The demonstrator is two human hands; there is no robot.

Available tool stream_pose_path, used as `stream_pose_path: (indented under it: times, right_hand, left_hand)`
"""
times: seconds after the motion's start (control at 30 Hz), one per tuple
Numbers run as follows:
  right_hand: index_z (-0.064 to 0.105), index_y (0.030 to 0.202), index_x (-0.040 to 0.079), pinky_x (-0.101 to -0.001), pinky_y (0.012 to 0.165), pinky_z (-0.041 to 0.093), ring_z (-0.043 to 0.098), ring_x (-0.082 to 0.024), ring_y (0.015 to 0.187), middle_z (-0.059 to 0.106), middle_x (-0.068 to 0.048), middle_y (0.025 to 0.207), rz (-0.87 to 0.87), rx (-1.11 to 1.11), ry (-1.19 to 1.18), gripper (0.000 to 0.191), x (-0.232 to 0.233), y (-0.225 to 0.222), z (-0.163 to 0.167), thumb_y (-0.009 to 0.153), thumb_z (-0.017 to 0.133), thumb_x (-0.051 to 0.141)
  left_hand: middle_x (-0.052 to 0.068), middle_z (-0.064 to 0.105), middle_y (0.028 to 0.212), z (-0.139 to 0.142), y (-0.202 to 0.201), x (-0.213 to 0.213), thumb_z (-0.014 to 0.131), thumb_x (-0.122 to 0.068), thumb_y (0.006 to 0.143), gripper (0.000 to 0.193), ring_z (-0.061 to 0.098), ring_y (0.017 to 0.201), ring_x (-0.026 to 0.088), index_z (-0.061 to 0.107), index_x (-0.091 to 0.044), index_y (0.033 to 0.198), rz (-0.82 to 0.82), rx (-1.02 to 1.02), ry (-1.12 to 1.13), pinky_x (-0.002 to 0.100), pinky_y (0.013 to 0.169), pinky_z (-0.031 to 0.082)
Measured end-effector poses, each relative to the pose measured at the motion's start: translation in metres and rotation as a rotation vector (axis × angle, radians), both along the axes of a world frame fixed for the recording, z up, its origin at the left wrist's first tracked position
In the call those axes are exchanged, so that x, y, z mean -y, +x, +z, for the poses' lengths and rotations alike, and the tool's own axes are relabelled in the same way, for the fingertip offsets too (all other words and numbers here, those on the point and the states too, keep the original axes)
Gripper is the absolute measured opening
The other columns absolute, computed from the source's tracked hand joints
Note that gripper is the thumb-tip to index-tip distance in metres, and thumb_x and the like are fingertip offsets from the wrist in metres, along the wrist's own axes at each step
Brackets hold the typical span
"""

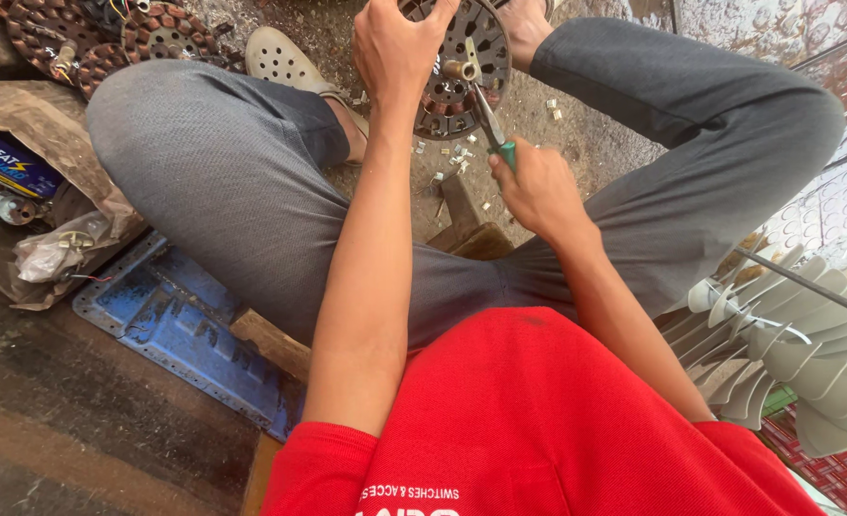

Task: The person sits cross-legged and uses pliers to remove small white plastic pieces from a circular motor stator. The person repeatedly pulls the pieces out and places them into a nearby bucket.

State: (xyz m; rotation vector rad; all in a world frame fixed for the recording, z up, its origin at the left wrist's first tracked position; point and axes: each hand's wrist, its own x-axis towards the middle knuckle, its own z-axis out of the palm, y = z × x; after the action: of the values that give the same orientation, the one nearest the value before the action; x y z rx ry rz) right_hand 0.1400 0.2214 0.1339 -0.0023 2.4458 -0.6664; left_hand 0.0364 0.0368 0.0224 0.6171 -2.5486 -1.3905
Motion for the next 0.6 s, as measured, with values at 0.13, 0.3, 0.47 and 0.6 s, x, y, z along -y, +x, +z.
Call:
stream_pose_path:
  times: [0.13, 0.3, 0.47, 0.6]
  right_hand:
    - [0.071, 0.087, 0.001, -0.045, 0.069, 0.054, 0.071, -0.03, 0.069, 0.073, -0.015, 0.074, -0.037, 0.184, -0.1, 0.04, -0.006, -0.017, 0.006, 0.093, 0.071, 0.04]
    - [0.071, 0.082, -0.002, -0.0392, 0.065, 0.054, 0.068, -0.023, 0.062, 0.071, -0.015, 0.069, -0.005, 0.161, -0.043, 0.038, -0.009, -0.017, 0.001, 0.081, 0.086, 0.033]
    - [0.069, 0.088, 0.002, -0.0307, 0.056, 0.059, 0.071, -0.012, 0.065, 0.074, -0.003, 0.074, -0.303, 0.466, -0.545, 0.022, -0.019, -0.014, -0.019, 0.077, 0.079, 0.019]
    - [0.063, 0.09, 0.005, -0.0245, 0.042, 0.047, 0.054, -0.008, 0.047, 0.06, 0.002, 0.065, -0.904, 0.79, -1.02, 0.017, -0.004, 0.0, -0.024, 0.079, 0.074, 0.011]
  left_hand:
    - [0.017, 0.078, 0.087, 0.001, 0.002, 0.0, 0.082, -0.059, 0.076, 0.058, 0.076, 0.079, 0.037, 0.075, -0.004, 0.094, 0.005, 0.011, 0.024, 0.045, 0.067, 0.058]
    - [0.017, 0.078, 0.085, 0.002, 0.003, 0.0, 0.081, -0.06, 0.077, 0.059, 0.077, 0.077, 0.035, 0.076, -0.004, 0.094, -0.011, 0.027, 0.026, 0.044, 0.065, 0.058]
    - [0.016, 0.078, 0.086, 0.0, 0.002, 0.003, 0.079, -0.06, 0.078, 0.058, 0.078, 0.077, 0.033, 0.077, -0.006, 0.096, -0.038, 0.058, 0.029, 0.043, 0.065, 0.06]
    - [0.015, 0.079, 0.089, 0.002, 0.002, 0.004, 0.078, -0.06, 0.078, 0.055, 0.078, 0.079, 0.034, 0.078, -0.008, 0.098, -0.028, 0.071, 0.024, 0.043, 0.067, 0.06]
